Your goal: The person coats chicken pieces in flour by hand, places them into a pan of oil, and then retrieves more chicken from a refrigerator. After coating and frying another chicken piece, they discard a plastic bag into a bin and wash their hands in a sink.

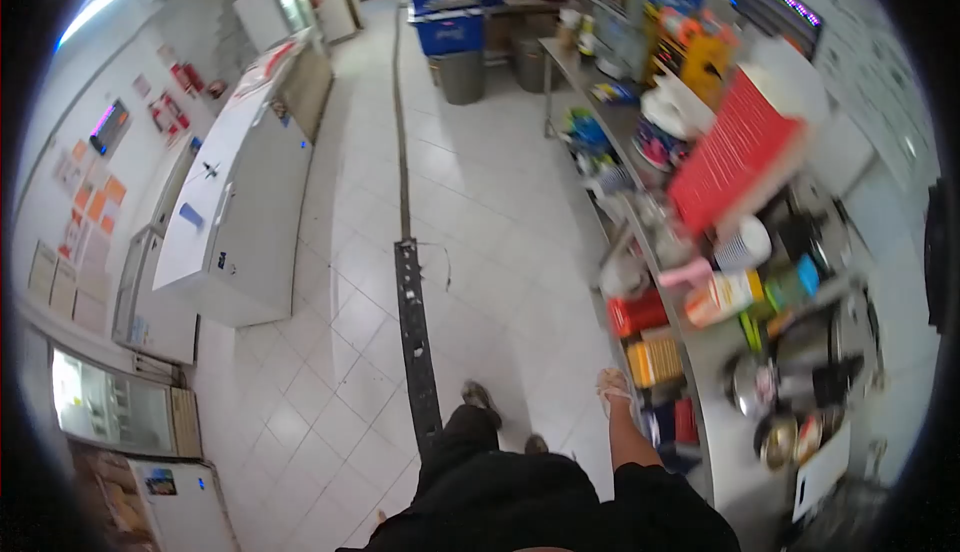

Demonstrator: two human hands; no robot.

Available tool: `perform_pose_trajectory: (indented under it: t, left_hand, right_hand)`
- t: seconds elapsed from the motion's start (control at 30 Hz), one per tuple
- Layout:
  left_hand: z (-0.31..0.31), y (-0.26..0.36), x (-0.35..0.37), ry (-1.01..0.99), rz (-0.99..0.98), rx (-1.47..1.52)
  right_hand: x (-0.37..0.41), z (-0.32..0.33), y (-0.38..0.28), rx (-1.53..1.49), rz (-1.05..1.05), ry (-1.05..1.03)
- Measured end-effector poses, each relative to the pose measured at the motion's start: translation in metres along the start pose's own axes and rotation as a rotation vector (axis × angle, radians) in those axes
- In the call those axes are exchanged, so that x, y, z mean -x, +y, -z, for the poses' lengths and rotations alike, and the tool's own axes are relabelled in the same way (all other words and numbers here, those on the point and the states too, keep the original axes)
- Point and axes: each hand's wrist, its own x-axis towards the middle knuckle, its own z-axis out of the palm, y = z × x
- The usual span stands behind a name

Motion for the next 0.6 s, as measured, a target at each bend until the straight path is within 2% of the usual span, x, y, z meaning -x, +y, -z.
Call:
perform_pose_trajectory:
  t: [0.07, 0.1, 0.17, 0.2, 0.3, 0.33, 0.4, 0.47, 0.53, 0.57, 0.6]
  left_hand:
    - [-0.02, 0.032, -0.008, 0.014, 0.029, 0.046]
    - [-0.028, 0.053, -0.015, 0.016, 0.04, 0.065]
    - [-0.05, 0.101, -0.032, 0.011, 0.071, 0.074]
    - [-0.06, 0.131, -0.043, 0.004, 0.079, 0.076]
    - [-0.092, 0.217, -0.073, -0.021, 0.096, 0.054]
    - [-0.104, 0.25, -0.089, -0.038, 0.086, 0.036]
    - [-0.12, 0.31, -0.135, -0.076, 0.011, -0.024]
    - [-0.137, 0.388, -0.178, -0.125, -0.245, -0.198]
    - [-0.165, 0.523, -0.215, -0.236, -0.206, 0.16]
    - [-0.176, 0.595, -0.222, -0.258, -0.329, 0.049]
    - [-0.186, 0.663, -0.222, -0.279, -0.452, -0.065]
  right_hand:
    - [-0.062, -0.01, -0.081, 0.119, 0.253, 0.099]
    - [-0.087, -0.018, -0.11, 0.124, 0.275, 0.098]
    - [-0.144, -0.026, -0.167, 0.295, 0.512, 0.113]
    - [-0.164, -0.034, -0.188, 0.292, 0.53, 0.131]
    - [-0.205, -0.05, -0.206, 0.189, 0.463, 0.002]
    - [-0.206, -0.066, -0.236, 0.531, 0.17, 0.02]
    - [-0.194, -0.053, -0.249, 0.645, 0.32, -0.078]
    - [-0.189, -0.038, -0.231, 1.02, 1.086, 0.094]
    - [-0.19, -0.045, -0.251, 1.051, 0.775, -0.06]
    - [-0.235, -0.08, -0.205, 1.059, 0.647, 0.005]
    - [-0.246, -0.079, -0.196, 0.867, 0.746, -0.003]
